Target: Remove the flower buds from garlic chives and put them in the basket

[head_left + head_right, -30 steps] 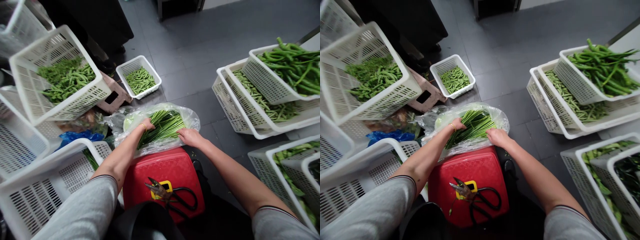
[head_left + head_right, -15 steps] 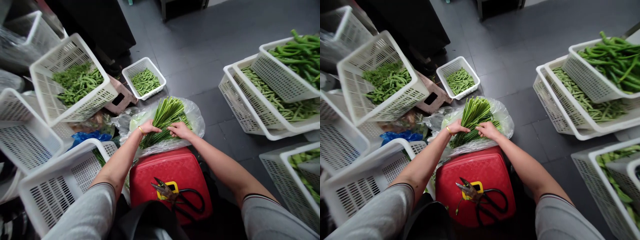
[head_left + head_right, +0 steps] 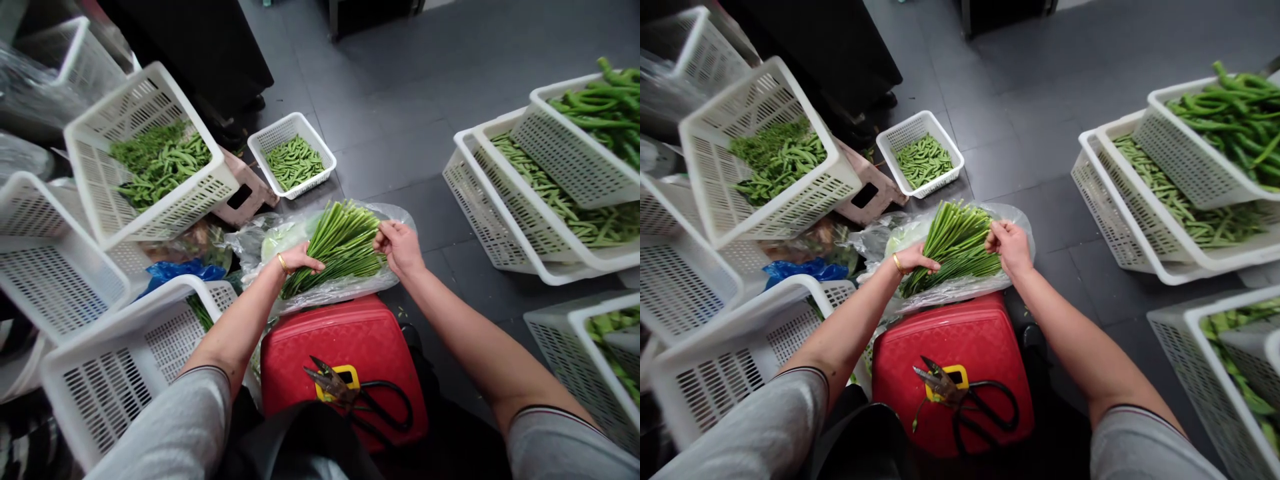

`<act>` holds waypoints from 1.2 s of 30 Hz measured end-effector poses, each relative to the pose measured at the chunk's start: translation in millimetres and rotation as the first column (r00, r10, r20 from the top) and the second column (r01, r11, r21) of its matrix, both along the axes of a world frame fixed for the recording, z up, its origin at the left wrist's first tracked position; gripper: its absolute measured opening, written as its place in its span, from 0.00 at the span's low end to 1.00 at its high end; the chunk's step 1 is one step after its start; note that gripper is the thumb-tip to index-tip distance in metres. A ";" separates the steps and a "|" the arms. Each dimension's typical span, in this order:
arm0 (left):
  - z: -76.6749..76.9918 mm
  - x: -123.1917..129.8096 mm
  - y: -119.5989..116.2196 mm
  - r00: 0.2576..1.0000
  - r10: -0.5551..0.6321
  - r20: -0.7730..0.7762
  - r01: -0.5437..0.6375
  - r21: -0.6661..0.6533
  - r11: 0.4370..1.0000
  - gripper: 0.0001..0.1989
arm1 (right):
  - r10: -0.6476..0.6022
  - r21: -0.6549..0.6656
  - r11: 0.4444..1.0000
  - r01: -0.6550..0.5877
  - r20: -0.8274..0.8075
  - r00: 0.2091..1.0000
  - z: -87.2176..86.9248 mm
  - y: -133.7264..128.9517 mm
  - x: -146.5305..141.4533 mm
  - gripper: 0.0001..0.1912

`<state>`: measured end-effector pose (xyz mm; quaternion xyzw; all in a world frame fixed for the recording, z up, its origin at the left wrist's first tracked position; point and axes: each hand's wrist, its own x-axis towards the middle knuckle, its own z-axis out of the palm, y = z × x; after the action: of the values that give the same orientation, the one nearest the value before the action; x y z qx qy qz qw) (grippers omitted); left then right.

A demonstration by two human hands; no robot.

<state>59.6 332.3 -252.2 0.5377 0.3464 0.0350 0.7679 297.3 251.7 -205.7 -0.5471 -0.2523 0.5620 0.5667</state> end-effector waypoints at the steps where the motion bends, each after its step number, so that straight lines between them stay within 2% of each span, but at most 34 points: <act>1: 2.4 -1.0 -0.2 0.999 0.052 0.014 -0.052 0.003 0.999 0.17 | 0.074 -0.003 0.997 -0.074 0.015 0.997 0.3 -5.4 -1.8 0.23; 2: 5.4 -2.0 -0.3 0.993 0.111 0.032 -0.112 0.007 0.994 0.18 | 0.216 -0.028 0.976 -0.215 0.055 0.975 0.1 -11.3 -4.4 0.24; 4: 13.5 -3.6 -1.1 0.975 0.207 0.078 -0.209 0.014 0.978 0.19 | 0.521 -0.122 0.854 -0.507 0.178 0.835 -1.3 -21.2 -12.5 0.21; 5: 18.4 -4.0 -2.0 0.968 0.229 0.099 -0.232 0.016 0.973 0.19 | 0.604 -0.167 0.796 -0.581 0.249 0.757 -1.9 -23.7 -17.5 0.20; 6: 23.7 -4.1 -3.4 0.967 0.229 0.114 -0.233 0.022 0.972 0.19 | 0.631 -0.188 0.774 -0.605 0.320 0.707 -1.9 -23.8 -23.0 0.22; 8: 35.2 -3.0 -7.9 0.975 0.187 0.124 -0.193 0.038 0.981 0.19 | 0.580 -0.134 0.798 -0.587 0.433 0.690 1.1 -17.8 -34.4 0.30; 11: 54.2 1.9 -17.5 0.988 0.111 0.108 -0.120 0.076 0.990 0.20 | 0.531 0.030 0.798 -0.602 0.438 0.725 15.3 -2.5 -52.7 0.28; 13: 70.0 7.2 -23.4 0.995 0.067 0.074 -0.078 0.155 0.985 0.19 | 0.485 0.132 0.818 -0.559 0.364 0.795 31.3 4.7 -66.1 0.25; 16: 102.8 16.4 -28.8 0.999 0.041 -0.013 -0.033 0.377 0.926 0.13 | 0.346 0.264 0.879 -0.396 0.216 0.913 64.8 7.6 -82.7 0.27; 19: 145.5 25.3 -33.5 0.992 0.110 -0.066 -0.050 0.591 0.805 0.07 | 0.237 0.416 0.869 -0.269 0.127 0.963 109.4 4.5 -88.0 0.28; 21: 174.9 31.8 -40.4 0.981 0.185 -0.055 -0.094 0.698 0.710 0.06 | 0.175 0.489 0.843 -0.222 0.140 0.974 142.9 -0.3 -86.5 0.27; 24: 214.3 43.6 -58.9 0.946 0.316 0.069 -0.245 0.790 0.561 0.09 | 0.016 0.526 0.836 -0.154 0.257 0.966 191.6 -12.4 -84.1 0.20; 26: 238.2 50.7 -75.6 0.907 0.393 0.153 -0.346 0.803 0.485 0.10 | -0.102 0.543 0.832 -0.117 0.357 0.929 219.9 -24.6 -84.8 0.15; 29: 272.8 49.8 -106.4 0.877 0.435 0.203 -0.404 0.802 0.440 0.13 | -0.208 0.593 0.793 -0.142 0.481 0.852 256.9 -50.5 -88.7 0.13; 31: 292.3 36.8 -132.2 0.859 0.432 0.276 -0.456 0.794 0.401 0.20 | -0.250 0.635 0.750 -0.183 0.529 0.811 280.4 -72.3 -92.0 0.12; 33: 304.1 15.3 -164.9 0.789 0.466 0.401 -0.582 0.732 0.354 0.28 | -0.275 0.666 0.713 -0.219 0.554 0.786 304.4 -96.6 -96.0 0.12; 34: 306.4 3.1 -184.0 0.730 0.504 0.461 -0.661 0.663 0.351 0.31 | -0.274 0.668 0.706 -0.237 0.565 0.778 316.3 -109.4 -98.6 0.12; 35: 306.2 -8.7 -204.5 0.667 0.547 0.506 -0.736 0.565 0.374 0.31 | -0.244 0.651 0.713 -0.261 0.580 0.777 327.7 -122.7 -101.8 0.13; 36: 304.1 -19.4 -225.4 0.610 0.588 0.531 -0.792 0.438 0.426 0.29 | -0.185 0.612 0.732 -0.299 0.601 0.777 337.9 -136.3 -106.0 0.13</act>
<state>40.2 106.9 51.9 0.5577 0.3838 0.5461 0.4933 191.3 115.4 132.2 -0.4474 -0.6303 0.2333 0.5900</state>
